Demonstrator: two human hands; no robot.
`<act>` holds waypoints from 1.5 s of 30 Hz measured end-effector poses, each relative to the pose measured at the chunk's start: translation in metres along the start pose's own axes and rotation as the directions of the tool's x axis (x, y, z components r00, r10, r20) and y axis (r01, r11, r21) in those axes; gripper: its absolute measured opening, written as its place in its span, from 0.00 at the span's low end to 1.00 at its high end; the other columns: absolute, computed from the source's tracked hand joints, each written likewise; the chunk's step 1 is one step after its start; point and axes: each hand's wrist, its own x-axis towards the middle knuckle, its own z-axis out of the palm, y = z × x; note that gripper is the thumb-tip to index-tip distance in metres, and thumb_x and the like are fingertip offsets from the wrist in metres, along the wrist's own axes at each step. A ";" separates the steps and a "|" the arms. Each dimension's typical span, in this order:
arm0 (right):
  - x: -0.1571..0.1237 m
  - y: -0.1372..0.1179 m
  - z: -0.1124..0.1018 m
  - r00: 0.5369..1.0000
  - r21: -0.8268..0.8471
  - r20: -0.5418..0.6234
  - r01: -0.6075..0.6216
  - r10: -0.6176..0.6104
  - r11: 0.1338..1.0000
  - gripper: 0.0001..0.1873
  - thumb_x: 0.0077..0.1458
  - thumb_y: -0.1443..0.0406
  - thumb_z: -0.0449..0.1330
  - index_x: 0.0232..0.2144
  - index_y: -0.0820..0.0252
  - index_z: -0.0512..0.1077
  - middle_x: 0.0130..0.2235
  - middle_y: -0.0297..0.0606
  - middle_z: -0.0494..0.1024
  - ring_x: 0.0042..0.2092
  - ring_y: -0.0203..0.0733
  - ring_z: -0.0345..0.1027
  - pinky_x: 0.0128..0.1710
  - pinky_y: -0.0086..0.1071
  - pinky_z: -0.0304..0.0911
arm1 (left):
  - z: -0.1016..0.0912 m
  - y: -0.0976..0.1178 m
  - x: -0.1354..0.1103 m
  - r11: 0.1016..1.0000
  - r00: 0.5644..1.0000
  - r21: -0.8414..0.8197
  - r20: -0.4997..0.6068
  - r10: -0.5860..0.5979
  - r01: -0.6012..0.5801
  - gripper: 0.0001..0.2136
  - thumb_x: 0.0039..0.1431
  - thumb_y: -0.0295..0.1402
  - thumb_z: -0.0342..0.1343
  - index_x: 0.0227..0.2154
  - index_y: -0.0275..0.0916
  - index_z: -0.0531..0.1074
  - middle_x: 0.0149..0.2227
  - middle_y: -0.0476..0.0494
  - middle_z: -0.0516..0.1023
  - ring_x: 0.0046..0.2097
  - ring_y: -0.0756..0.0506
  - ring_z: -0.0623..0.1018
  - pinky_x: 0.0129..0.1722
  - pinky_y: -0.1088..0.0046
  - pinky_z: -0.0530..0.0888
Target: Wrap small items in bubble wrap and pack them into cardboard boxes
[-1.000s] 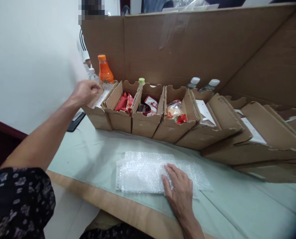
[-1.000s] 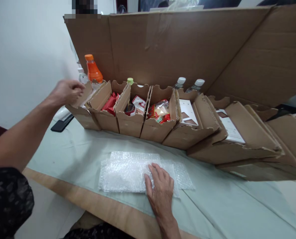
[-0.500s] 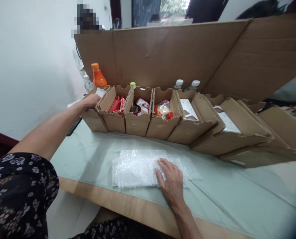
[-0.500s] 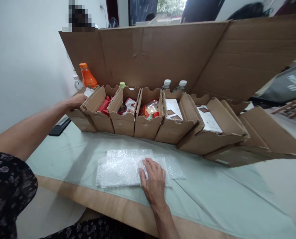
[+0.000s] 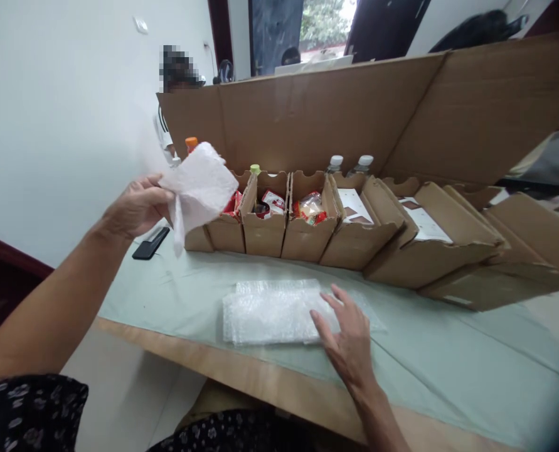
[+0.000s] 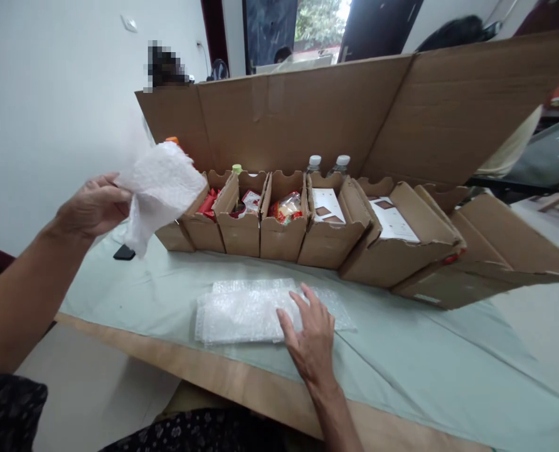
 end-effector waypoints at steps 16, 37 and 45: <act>-0.014 -0.017 -0.081 0.979 0.057 -0.114 -0.162 0.168 0.985 0.10 0.65 0.64 0.60 0.48 0.56 0.76 0.55 0.47 0.80 0.57 0.52 0.74 0.57 0.51 0.67 | 0.153 -0.122 -0.126 0.604 0.469 0.502 0.853 -0.228 -0.619 0.33 0.56 0.42 0.66 0.63 0.39 0.68 0.68 0.28 0.67 0.68 0.28 0.68 0.65 0.43 0.63; -0.052 -0.038 0.004 0.979 0.031 0.200 -0.043 0.036 0.999 0.15 0.67 0.68 0.55 0.54 0.57 0.72 0.61 0.47 0.76 0.64 0.51 0.66 0.61 0.46 0.60 | 0.208 -0.141 -0.076 0.502 0.613 0.752 0.649 -0.452 -0.427 0.15 0.54 0.36 0.63 0.44 0.37 0.74 0.57 0.30 0.78 0.61 0.32 0.75 0.57 0.60 0.73; -0.056 -0.036 -0.007 0.973 0.079 -0.178 -0.136 0.148 0.988 0.11 0.65 0.69 0.57 0.48 0.56 0.73 0.61 0.51 0.73 0.61 0.53 0.68 0.58 0.51 0.64 | 0.221 -0.107 -0.109 0.396 0.667 0.771 0.633 -0.394 -0.498 0.09 0.60 0.26 0.54 0.43 0.36 0.73 0.43 0.31 0.82 0.48 0.33 0.81 0.48 0.56 0.73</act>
